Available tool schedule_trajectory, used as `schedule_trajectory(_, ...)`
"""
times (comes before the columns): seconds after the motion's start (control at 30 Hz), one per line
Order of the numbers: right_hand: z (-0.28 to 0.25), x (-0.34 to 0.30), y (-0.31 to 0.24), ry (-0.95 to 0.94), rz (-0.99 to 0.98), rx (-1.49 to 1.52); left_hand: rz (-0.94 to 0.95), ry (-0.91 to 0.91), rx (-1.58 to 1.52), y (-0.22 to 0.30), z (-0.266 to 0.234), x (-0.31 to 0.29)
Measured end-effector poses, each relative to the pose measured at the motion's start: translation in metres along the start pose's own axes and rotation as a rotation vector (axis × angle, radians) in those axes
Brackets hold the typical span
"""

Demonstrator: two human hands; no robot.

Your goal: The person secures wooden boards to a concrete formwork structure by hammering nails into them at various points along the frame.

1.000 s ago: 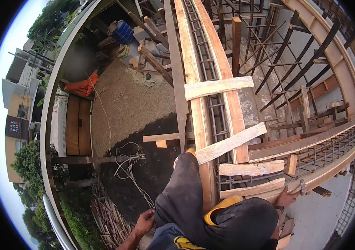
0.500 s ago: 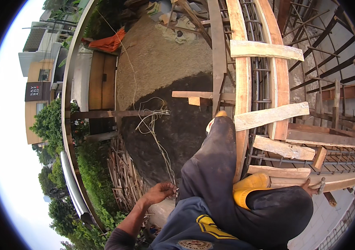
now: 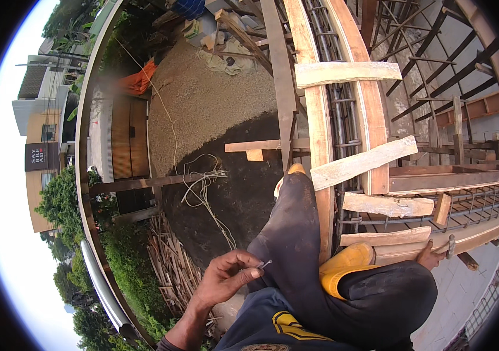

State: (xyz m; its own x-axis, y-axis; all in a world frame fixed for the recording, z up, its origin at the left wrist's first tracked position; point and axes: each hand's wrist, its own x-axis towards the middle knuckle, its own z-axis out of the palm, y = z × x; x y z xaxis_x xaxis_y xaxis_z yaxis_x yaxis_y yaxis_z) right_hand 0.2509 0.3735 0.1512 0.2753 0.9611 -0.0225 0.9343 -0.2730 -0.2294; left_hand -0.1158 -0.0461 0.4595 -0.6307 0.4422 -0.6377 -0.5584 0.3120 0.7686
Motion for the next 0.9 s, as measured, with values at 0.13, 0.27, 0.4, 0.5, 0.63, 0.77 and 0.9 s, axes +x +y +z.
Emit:
schedule_trajectory(0.13, 0.001, -0.001, 0.002, -0.004, -0.004, -0.061, 0.514, -0.442, -0.222, 0.053, 0.072, 0.013)
schedule_trajectory(0.27, 0.004, 0.000, -0.003, -0.051, 0.008, -0.042, 0.784, -0.609, -0.382, 0.053, 0.100, 0.038)
schedule_trajectory(0.4, 0.008, -0.001, 0.003, -0.028, -0.005, -0.040, 0.879, -0.670, -0.544, 0.053, 0.111, 0.050)
schedule_trajectory(0.5, 0.014, 0.006, 0.025, 0.073, -0.103, 0.054, 0.872, -0.749, -0.530, 0.059, 0.115, 0.065)
schedule_trajectory(0.63, 0.009, -0.022, 0.033, -0.103, -0.019, 0.196, 0.853, -0.870, -0.495, 0.066, 0.109, 0.087)
schedule_trajectory(0.77, -0.046, -0.027, 0.009, -0.271, 0.136, -0.170, 0.750, -0.475, -0.176, 0.053, 0.092, 0.135)
schedule_trajectory(0.9, -0.022, -0.005, 0.101, -0.058, 0.016, 0.200, 0.582, 0.063, -0.064, 0.023, 0.065, 0.281)
